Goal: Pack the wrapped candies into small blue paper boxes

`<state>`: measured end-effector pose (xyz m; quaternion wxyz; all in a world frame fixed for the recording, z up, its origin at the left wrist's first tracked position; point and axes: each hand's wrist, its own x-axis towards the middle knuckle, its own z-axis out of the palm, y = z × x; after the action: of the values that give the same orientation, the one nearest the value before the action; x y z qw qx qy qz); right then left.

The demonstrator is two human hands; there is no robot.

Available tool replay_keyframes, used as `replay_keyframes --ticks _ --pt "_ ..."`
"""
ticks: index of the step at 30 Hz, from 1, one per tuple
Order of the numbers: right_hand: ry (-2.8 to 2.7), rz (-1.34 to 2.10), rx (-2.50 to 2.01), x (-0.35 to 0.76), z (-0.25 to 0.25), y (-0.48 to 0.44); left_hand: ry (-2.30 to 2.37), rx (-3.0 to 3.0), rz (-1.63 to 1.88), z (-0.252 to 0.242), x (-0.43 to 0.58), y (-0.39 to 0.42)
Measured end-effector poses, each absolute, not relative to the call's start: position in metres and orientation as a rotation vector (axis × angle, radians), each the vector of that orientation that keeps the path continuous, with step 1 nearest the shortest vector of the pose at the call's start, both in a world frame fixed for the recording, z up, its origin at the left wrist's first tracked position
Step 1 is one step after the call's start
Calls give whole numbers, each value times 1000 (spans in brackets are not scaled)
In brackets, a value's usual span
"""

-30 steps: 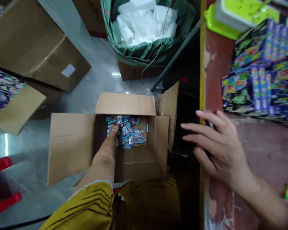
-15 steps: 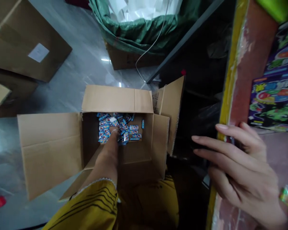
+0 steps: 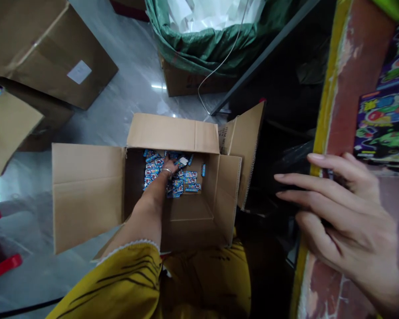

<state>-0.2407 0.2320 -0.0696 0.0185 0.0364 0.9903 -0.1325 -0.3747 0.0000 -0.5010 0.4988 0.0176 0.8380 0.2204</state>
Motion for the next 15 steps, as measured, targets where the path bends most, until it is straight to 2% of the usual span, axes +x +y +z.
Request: replay_keyframes --ticks 3,7,15 --pt "3075 -421 96 -241 -70 233 1904 119 510 -505 -376 26" --pt "3088 -454 38 -241 -71 236 1786 228 493 -492 -330 45" --pt "3126 -483 -15 -241 -72 237 1780 253 370 -452 -252 19"
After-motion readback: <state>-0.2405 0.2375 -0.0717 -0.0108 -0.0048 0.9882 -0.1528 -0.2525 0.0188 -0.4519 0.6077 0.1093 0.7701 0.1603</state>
